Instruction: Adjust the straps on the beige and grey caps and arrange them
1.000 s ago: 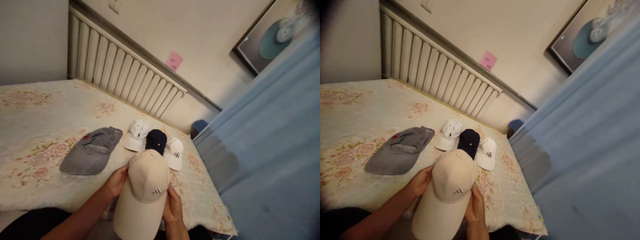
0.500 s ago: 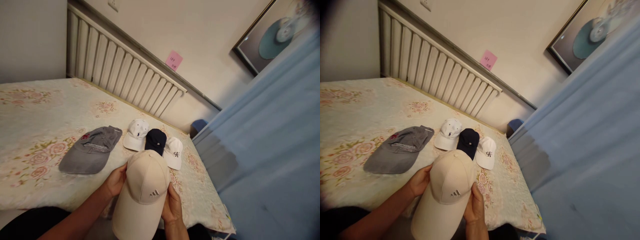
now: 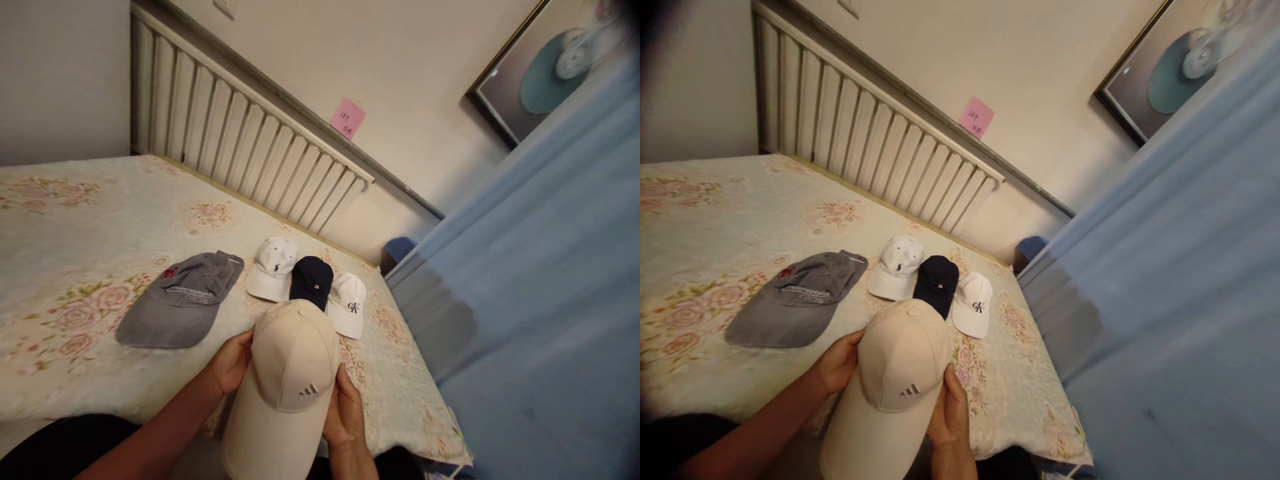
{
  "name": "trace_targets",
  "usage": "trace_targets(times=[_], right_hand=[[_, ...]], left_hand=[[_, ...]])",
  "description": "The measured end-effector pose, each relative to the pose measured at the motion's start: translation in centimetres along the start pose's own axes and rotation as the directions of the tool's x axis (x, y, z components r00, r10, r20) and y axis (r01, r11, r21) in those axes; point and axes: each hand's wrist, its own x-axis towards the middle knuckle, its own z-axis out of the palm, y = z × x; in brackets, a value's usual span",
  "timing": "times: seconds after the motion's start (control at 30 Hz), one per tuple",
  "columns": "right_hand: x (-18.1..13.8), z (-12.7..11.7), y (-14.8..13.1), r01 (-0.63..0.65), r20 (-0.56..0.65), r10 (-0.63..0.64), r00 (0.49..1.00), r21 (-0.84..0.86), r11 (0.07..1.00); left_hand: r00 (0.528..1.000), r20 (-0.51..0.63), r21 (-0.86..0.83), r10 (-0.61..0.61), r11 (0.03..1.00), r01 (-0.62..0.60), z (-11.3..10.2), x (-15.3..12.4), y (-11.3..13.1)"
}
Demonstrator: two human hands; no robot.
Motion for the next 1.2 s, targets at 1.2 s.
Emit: trace_targets(times=[1.2], right_hand=[[-0.15, 0.13, -0.53, 0.080, -0.022, -0.080, 0.997, -0.026, 0.996]], left_hand=[[0.977, -0.118, 0.034, 0.175, 0.985, -0.172, 0.09, 0.21, -0.50]])
